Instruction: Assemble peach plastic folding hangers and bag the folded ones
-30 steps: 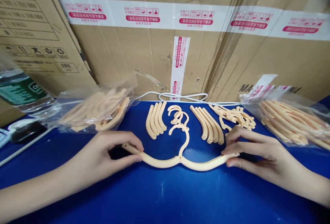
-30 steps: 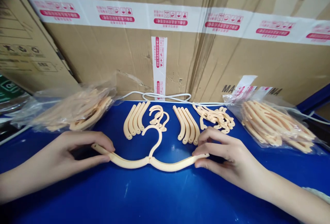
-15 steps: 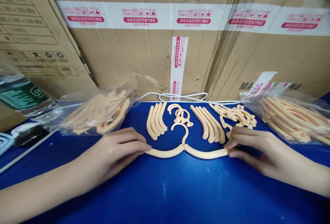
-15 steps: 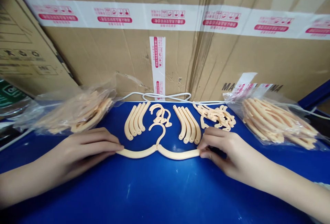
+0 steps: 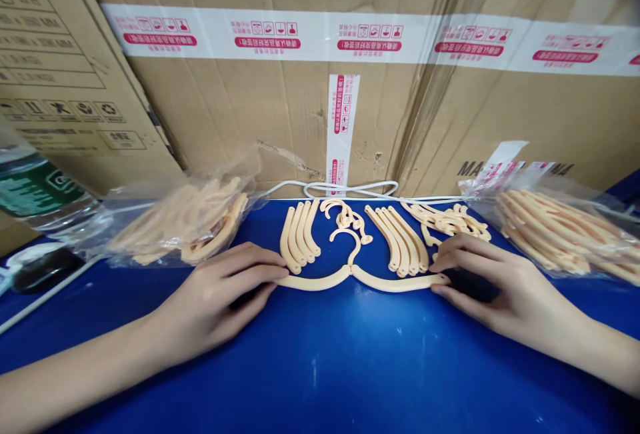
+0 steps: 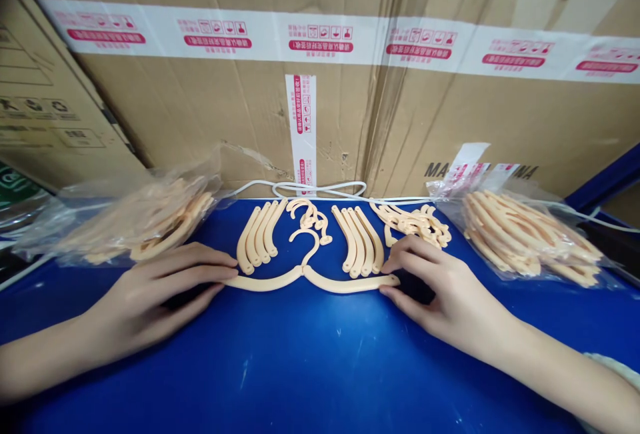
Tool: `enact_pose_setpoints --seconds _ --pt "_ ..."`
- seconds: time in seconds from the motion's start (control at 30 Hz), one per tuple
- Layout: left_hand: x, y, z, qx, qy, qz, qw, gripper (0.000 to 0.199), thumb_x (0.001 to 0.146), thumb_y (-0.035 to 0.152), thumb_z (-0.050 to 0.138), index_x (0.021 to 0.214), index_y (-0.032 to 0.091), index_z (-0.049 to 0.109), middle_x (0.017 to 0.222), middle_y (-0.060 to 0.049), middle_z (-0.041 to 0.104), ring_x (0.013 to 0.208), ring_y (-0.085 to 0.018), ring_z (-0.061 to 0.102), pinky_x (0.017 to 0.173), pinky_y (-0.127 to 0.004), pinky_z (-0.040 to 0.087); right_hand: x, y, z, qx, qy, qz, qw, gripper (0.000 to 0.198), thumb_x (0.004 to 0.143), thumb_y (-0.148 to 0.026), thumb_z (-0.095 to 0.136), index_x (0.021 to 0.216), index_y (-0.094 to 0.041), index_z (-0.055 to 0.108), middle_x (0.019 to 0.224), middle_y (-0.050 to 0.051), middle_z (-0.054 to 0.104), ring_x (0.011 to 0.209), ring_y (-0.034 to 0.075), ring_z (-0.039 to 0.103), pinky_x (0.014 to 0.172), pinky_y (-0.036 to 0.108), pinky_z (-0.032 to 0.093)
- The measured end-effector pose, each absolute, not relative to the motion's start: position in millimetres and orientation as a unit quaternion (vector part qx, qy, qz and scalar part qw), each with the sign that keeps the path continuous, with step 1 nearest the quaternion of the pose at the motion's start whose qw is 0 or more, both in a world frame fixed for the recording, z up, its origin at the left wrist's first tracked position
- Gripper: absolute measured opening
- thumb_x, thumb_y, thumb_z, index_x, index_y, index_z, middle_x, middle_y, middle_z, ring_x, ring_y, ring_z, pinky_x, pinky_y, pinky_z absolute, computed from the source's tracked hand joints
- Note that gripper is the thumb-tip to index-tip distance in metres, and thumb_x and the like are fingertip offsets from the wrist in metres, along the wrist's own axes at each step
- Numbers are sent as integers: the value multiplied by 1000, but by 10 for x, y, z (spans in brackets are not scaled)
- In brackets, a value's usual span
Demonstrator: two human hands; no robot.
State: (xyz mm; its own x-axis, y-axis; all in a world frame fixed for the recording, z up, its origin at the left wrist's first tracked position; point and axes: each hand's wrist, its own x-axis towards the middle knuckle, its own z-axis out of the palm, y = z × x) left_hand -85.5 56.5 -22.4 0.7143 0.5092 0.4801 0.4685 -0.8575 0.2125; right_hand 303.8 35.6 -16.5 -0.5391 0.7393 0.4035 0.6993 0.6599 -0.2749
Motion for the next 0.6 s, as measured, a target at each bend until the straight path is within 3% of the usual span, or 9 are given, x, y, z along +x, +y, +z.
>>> enact_pose_setpoints --seconds 0.1,0.27,0.6 --pt "-854 550 -235 924 265 275 21 30 92 3 53 116 18 61 110 -9 68 104 -20 61 92 -34 51 3028 347 -168 -411 -873 30 262 13 88 -24 64 101 -22 63 99 8 65 91 24 65 79 35 55" --pt "-854 529 -224 915 277 293 9 23 90 3 54 108 15 62 103 -9 68 99 -20 62 88 -33 50 3023 319 -173 -414 -866 48 276 8 90 -19 59 94 -22 65 94 9 65 88 25 64 77 37 53" --pt "-867 521 -253 921 250 299 -9 21 90 3 55 106 12 63 100 -10 69 92 -18 64 84 -31 52 3072 380 -249 -431 -853 37 292 5 91 -27 61 90 -22 62 90 6 63 85 22 61 74 39 52"
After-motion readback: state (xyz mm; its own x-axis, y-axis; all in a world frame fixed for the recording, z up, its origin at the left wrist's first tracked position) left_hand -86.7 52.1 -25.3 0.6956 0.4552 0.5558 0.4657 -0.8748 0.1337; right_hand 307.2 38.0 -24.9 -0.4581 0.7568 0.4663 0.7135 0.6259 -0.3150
